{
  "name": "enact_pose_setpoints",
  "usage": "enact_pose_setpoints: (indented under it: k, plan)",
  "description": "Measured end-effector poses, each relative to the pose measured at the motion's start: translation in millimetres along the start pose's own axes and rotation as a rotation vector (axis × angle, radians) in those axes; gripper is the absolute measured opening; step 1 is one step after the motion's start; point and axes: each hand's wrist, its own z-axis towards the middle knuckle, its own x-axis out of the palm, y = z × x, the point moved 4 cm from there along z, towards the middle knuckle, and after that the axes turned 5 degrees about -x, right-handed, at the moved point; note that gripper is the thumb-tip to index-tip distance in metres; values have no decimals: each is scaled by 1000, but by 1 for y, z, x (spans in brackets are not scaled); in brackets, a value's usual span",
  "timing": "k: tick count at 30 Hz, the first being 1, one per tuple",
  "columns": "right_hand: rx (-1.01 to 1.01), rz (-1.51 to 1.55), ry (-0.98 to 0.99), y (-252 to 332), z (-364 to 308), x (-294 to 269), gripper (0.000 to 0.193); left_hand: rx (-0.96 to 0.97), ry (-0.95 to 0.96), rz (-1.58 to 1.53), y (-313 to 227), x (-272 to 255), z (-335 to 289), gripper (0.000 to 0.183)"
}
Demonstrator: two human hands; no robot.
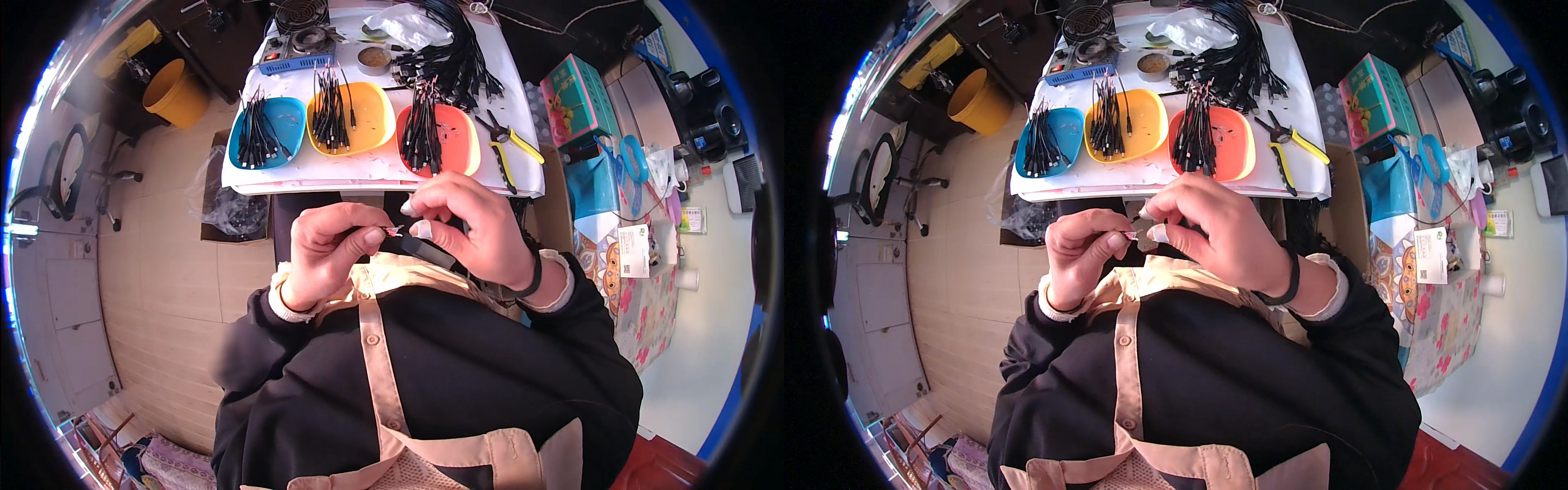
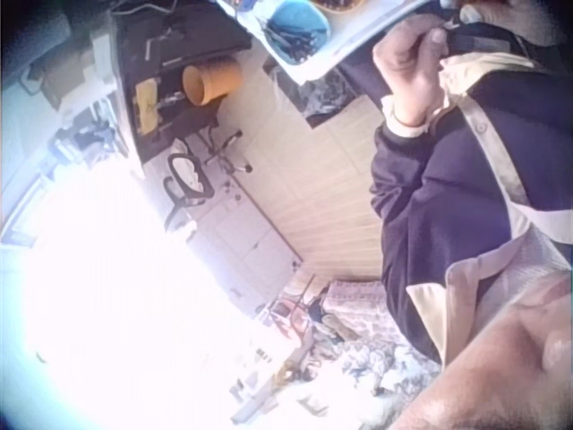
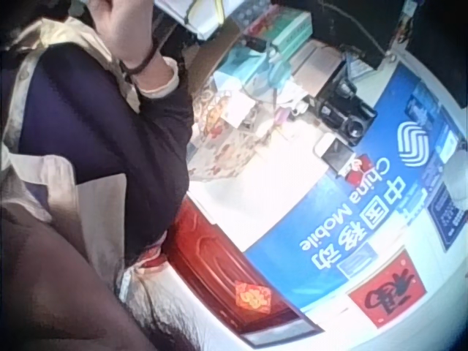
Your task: The person repeatedly picks black cables from a pile, strips the ends, twists the exposed wires, and places the finished cables into one of three colored trays on the table. The process is repeated for multiple cables throughout the clip.
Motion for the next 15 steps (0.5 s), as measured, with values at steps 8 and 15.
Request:
enact_pose_setpoints:
  k: [8,15]
  plan:
    - [142,89,63,-1,3,4,14,40,14,91,0,4,1,8]
    - [309,505,-11,-8,-2,7,18,-175,16,-541,11,9,-2,11]
